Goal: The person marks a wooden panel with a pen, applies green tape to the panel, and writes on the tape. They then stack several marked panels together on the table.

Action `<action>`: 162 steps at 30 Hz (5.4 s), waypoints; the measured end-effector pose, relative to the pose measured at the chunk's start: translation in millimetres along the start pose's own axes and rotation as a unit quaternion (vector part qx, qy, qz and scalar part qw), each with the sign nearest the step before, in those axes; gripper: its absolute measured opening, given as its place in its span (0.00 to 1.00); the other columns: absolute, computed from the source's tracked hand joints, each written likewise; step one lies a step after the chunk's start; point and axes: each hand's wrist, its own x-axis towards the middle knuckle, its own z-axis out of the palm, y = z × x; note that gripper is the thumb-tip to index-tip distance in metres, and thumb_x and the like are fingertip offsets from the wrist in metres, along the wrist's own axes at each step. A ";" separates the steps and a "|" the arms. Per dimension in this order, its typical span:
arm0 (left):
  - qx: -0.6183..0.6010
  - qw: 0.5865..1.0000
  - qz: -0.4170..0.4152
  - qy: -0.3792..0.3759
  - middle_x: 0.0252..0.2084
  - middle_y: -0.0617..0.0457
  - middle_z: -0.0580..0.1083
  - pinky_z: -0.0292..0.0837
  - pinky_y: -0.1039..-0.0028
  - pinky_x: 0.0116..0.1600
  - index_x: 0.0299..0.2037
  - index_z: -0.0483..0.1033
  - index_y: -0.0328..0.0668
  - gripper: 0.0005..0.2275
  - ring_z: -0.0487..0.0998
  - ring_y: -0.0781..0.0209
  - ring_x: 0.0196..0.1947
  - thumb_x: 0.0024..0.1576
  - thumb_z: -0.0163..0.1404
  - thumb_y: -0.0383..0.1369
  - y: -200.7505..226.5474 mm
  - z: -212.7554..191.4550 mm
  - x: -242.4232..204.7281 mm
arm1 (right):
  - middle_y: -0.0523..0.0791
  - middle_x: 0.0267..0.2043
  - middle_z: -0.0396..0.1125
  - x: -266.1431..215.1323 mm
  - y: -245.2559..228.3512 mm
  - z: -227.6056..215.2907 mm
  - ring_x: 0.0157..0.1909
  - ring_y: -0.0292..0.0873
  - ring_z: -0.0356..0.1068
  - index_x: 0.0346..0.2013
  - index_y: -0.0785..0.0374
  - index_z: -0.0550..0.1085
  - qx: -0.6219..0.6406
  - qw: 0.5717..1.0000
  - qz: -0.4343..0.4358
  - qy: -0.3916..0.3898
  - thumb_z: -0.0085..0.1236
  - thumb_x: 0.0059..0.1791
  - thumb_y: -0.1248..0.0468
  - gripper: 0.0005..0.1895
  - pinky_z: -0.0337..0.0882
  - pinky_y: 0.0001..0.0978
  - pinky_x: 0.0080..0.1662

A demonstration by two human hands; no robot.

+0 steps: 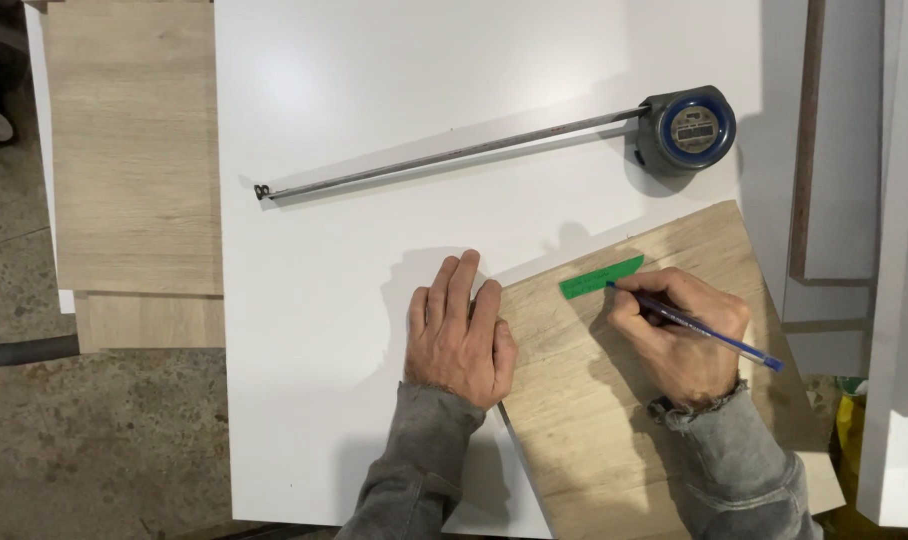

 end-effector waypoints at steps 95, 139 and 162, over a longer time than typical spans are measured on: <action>-0.357 0.805 -0.473 0.017 0.29 0.50 0.72 0.66 0.54 0.36 0.44 0.77 0.38 0.31 0.72 0.54 0.29 0.58 0.45 0.63 -178.1 -49.7 -341.8 | 0.48 0.35 0.74 -158.7 -150.7 119.6 0.27 0.47 0.75 0.39 0.64 0.70 -0.090 0.967 0.203 -0.122 0.68 0.40 0.42 0.30 0.78 0.42 0.32; -0.502 0.689 -0.461 -0.249 0.80 0.37 0.36 0.44 0.62 0.78 0.75 0.26 0.34 0.50 0.39 0.41 0.79 0.60 0.54 0.52 -255.4 45.0 -177.1 | 0.50 0.78 0.43 -288.6 -227.3 269.2 0.76 0.52 0.42 0.40 0.58 0.68 -0.341 0.936 0.083 -0.010 0.63 0.24 0.27 0.46 0.51 0.60 0.67; -0.413 0.817 -0.348 -0.202 0.58 0.23 0.69 0.65 0.55 0.64 0.61 0.53 0.24 0.38 0.70 0.30 0.60 0.55 0.54 0.52 -202.3 -12.1 -177.0 | 0.49 0.66 0.67 -261.2 -313.6 260.7 0.63 0.52 0.69 0.45 0.63 0.75 -0.508 0.854 -0.048 0.100 0.50 0.49 0.62 0.13 0.74 0.49 0.54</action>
